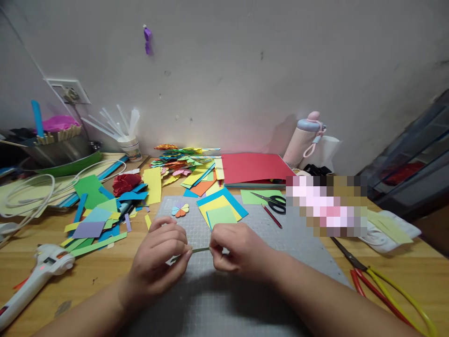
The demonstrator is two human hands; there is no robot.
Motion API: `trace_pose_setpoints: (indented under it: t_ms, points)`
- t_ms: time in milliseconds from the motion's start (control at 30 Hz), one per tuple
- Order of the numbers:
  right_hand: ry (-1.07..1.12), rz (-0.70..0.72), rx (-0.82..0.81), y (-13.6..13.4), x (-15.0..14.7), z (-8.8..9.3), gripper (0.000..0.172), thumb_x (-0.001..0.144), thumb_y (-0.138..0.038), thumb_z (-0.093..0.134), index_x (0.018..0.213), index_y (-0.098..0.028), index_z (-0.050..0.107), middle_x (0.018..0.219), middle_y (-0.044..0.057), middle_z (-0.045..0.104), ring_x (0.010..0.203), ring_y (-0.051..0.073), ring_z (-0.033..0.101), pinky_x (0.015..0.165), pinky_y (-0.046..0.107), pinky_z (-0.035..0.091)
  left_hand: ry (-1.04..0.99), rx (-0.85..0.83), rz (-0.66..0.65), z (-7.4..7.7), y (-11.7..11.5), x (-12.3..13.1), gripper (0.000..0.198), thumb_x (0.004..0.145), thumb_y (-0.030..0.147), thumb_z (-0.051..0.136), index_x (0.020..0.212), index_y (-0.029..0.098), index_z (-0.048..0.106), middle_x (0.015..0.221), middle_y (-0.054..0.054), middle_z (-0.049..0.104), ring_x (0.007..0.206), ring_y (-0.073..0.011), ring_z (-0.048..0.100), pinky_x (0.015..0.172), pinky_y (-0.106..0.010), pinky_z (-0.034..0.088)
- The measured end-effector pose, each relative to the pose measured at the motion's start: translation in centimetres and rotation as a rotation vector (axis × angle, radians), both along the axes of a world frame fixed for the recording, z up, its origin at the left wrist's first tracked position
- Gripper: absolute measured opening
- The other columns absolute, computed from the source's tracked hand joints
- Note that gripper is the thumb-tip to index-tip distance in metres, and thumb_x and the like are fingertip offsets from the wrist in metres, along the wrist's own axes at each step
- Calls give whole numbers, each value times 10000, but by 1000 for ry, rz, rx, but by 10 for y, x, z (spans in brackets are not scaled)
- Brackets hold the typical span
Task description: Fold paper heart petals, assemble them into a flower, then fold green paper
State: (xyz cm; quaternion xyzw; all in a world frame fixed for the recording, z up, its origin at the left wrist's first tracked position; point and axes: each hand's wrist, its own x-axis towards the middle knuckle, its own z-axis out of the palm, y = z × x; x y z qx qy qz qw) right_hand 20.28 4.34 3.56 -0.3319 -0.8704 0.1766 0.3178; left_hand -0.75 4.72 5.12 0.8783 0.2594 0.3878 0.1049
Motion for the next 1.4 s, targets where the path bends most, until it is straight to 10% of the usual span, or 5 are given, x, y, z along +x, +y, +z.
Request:
trace_pose_setpoints:
  t_ms: [367,567,967,1400]
  points:
    - [-258,-13,-66,0,9,18,128,851,-129,397,752,-203,430,656,9,534,573,129,433,526,249,300,-29,-36,-9,-1,4,-2,161,792,92,504,667,192,489,605,19,563,616,-132,528,826,-363,361]
    - [-235,9,-110,2,9,11,157,889,-164,342,770,-199,438,681,7,511,582,133,412,550,270,309,-150,-317,-13,-11,9,1,162,786,143,512,629,184,501,608,16,547,614,-133,502,812,-363,363]
    - [695,-69,-1034,-3,-13,-2,274,830,-434,575,840,-162,546,749,26,570,680,162,629,518,252,514,-583,-1106,160,-21,19,5,239,699,318,632,580,158,500,539,42,455,527,-99,390,520,-227,290]
    - [717,-263,-1098,1,-11,-10,370,784,-459,637,653,-177,437,542,-29,584,492,112,609,497,220,465,128,-340,85,-22,16,3,442,701,385,719,1107,236,623,1120,-81,589,1069,-264,497,936,-431,316]
